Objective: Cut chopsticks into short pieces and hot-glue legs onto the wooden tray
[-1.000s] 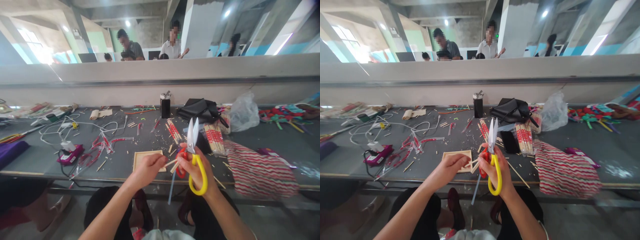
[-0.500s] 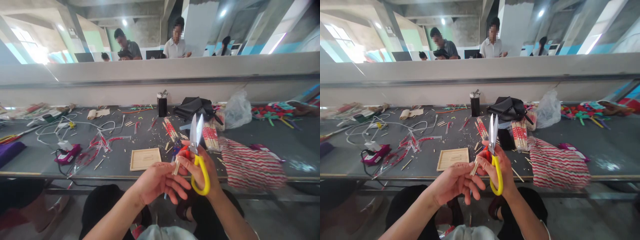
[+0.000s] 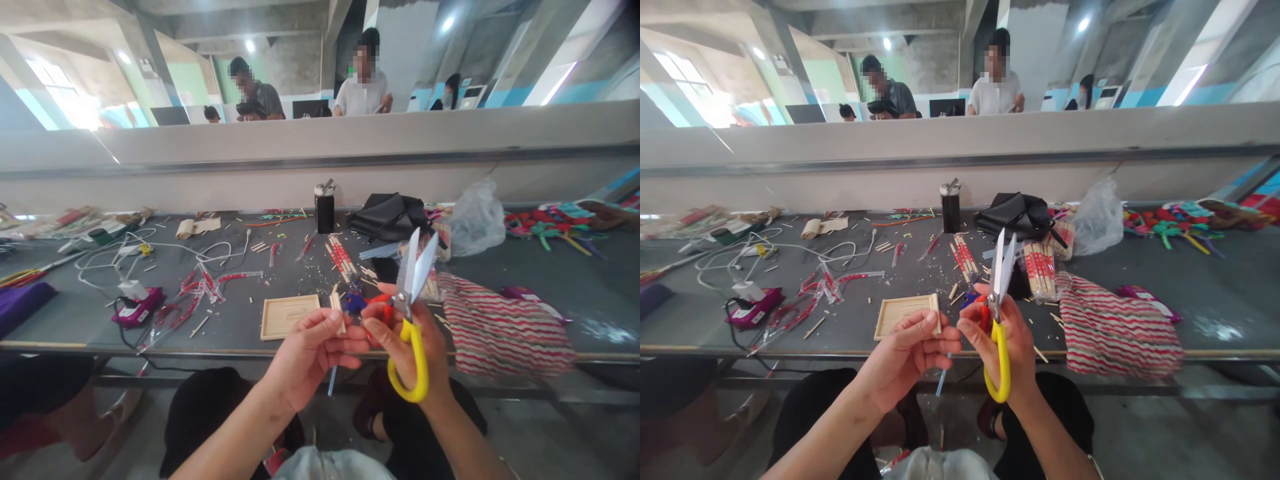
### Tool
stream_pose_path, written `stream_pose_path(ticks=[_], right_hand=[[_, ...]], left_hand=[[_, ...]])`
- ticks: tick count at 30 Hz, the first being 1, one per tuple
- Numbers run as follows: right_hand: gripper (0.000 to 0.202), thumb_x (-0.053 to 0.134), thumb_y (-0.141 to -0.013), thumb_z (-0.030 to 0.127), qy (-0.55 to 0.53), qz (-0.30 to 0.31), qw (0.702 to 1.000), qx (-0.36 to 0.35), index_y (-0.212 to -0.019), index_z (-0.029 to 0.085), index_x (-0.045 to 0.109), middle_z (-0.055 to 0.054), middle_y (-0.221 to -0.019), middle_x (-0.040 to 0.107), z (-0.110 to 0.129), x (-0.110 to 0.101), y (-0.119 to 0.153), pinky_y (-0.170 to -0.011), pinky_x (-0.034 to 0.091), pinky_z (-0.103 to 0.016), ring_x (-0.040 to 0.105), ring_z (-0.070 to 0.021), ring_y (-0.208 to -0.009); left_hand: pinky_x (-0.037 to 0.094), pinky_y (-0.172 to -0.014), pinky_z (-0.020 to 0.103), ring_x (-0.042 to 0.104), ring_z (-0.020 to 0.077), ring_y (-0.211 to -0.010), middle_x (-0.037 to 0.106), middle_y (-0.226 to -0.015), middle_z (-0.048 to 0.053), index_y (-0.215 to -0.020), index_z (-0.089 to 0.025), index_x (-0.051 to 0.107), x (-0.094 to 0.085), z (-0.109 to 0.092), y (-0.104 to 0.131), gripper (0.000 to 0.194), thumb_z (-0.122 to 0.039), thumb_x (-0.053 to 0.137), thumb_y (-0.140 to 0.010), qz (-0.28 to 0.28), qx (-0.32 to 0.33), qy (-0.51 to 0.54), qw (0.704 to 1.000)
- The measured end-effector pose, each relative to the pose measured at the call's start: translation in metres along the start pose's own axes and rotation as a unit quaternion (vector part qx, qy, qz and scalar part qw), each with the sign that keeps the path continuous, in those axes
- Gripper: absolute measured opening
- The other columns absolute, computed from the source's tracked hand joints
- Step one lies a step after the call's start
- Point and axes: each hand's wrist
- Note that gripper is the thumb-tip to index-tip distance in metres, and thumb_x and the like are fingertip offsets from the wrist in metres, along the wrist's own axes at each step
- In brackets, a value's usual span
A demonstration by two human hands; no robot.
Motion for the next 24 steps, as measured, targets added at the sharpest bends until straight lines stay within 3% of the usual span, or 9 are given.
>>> stream_pose_path(ticks=[5,10,15,18,21,24], right_hand=[[0.044,0.073,-0.076,0.031,-0.006,0.004,1.0,-0.013,-0.115,0.028,0.053,0.002,-0.079,0.067,0.01,0.005,0.013,-0.065,0.055,-0.026,0.065,-0.0144,-0.067],[0.039,0.073,-0.074,0.035,0.014,-0.018,1.0,0.009,-0.108,0.025,0.058,0.001,-0.079,0.068,0.022,0.014,0.015,-0.061,0.055,-0.026,0.066,-0.0161,-0.067],[0.044,0.072,-0.076,0.038,-0.08,0.033,0.99,0.108,-0.114,0.026,0.054,0.0,-0.083,0.068,0.018,0.018,0.014,-0.05,0.05,-0.024,0.06,-0.013,-0.055],[0.046,0.071,-0.078,0.035,-0.171,0.054,0.971,0.156,-0.118,0.026,0.05,0.003,-0.071,0.064,0.012,0.02,0.016,-0.044,0.045,-0.021,0.054,-0.0107,-0.049],[0.048,0.07,-0.081,0.032,-0.238,0.063,0.952,0.181,-0.122,0.026,0.047,0.007,-0.058,0.057,0.009,0.021,0.016,-0.041,0.041,-0.019,0.048,-0.009,-0.044],[0.044,0.071,-0.08,0.03,-0.271,0.064,0.942,0.185,-0.118,0.026,0.05,0.006,-0.059,0.057,0.008,0.021,0.017,-0.039,0.038,-0.017,0.047,-0.0079,-0.045]], left_hand=[[0.05,-0.078,0.025,0.068,0.0153,-0.08,0.073,-0.085,0.008,-0.084,-0.011,0.069,0.003,0.001,-0.003,0.015,-0.025,0.067,-0.08,-0.054,0.055,0.026,0.997],[0.042,-0.061,0.017,0.054,0.0059,-0.059,0.064,-0.064,-0.001,-0.079,-0.011,0.072,0.008,0.008,-0.004,0.014,-0.024,0.073,-0.074,-0.095,0.075,0.02,0.992],[0.042,-0.062,0.02,0.055,0.0086,-0.06,0.063,-0.063,0.001,-0.075,-0.011,0.073,0.012,0.012,-0.003,0.014,-0.024,0.071,-0.076,-0.057,0.083,0.016,0.995],[0.043,-0.059,0.022,0.055,0.0097,-0.056,0.06,-0.058,0.0,-0.075,-0.011,0.072,0.011,0.012,-0.002,0.016,-0.026,0.069,-0.078,-0.026,0.072,0.007,0.997],[0.043,-0.058,0.02,0.056,0.0092,-0.056,0.062,-0.059,0.001,-0.077,-0.011,0.072,0.007,0.012,-0.003,0.017,-0.027,0.068,-0.08,-0.021,0.08,-0.005,0.997],[0.042,-0.058,0.018,0.058,0.0084,-0.057,0.065,-0.061,0.002,-0.082,-0.011,0.073,0.004,0.011,-0.005,0.017,-0.027,0.067,-0.081,-0.02,0.079,-0.013,0.997]])
Point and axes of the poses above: each hand's wrist, its own y-axis away from the middle knuckle, its own x-axis out of the palm, z = x × y
